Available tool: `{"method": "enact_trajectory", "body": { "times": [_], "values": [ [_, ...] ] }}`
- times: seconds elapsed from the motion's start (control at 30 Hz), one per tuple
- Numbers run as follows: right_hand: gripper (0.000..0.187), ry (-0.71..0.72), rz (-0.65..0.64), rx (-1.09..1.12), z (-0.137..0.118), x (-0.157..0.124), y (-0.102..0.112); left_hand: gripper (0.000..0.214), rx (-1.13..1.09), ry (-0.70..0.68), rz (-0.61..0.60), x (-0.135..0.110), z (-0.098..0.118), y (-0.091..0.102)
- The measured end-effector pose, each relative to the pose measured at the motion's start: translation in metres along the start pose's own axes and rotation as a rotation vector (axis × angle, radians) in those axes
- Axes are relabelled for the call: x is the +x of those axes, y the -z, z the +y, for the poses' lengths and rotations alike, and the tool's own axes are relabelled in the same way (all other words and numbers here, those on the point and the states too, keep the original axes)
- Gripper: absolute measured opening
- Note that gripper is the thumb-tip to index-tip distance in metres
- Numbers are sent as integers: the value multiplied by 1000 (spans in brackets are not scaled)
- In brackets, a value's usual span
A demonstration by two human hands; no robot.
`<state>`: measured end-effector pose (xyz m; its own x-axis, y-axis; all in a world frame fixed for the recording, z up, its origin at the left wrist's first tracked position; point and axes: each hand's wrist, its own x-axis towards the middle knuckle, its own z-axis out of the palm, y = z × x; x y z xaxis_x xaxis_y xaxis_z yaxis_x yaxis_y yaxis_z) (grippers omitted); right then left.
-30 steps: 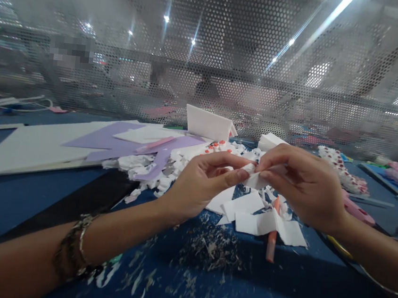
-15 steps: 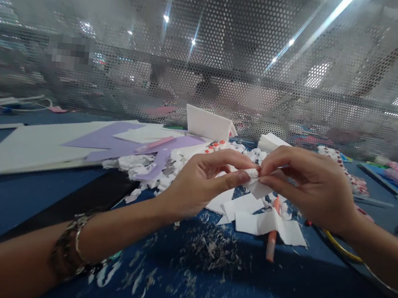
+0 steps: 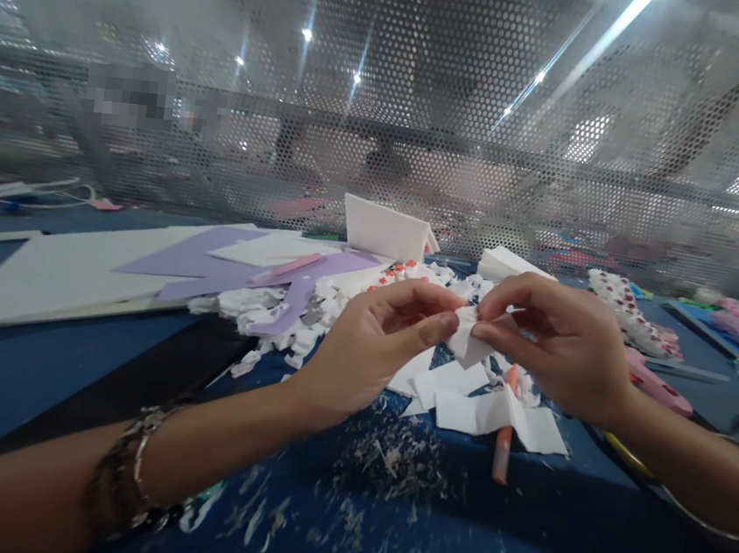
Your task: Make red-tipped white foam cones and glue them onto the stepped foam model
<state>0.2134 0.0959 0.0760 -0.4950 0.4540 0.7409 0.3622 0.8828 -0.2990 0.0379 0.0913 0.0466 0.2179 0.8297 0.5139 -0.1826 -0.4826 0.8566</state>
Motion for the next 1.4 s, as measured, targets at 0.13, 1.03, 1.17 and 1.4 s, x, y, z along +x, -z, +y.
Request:
{"method": "enact_trajectory", "body": {
  "times": [0.13, 1.03, 1.17, 1.4],
  "values": [
    [12, 19, 0, -25, -1, -1, -1, 13, 183, -43, -3, -1, 6, 1],
    [13, 217, -107, 42, -2, -1, 8, 10, 142, -123, -304, 9, 13, 12],
    [10, 215, -129, 86, -2, -2, 9, 11, 224, -156, -332, 9, 15, 15],
    [11, 143, -120, 107, -6, -1, 8, 15, 200, -197, -258, 3, 12, 13]
  ]
}}
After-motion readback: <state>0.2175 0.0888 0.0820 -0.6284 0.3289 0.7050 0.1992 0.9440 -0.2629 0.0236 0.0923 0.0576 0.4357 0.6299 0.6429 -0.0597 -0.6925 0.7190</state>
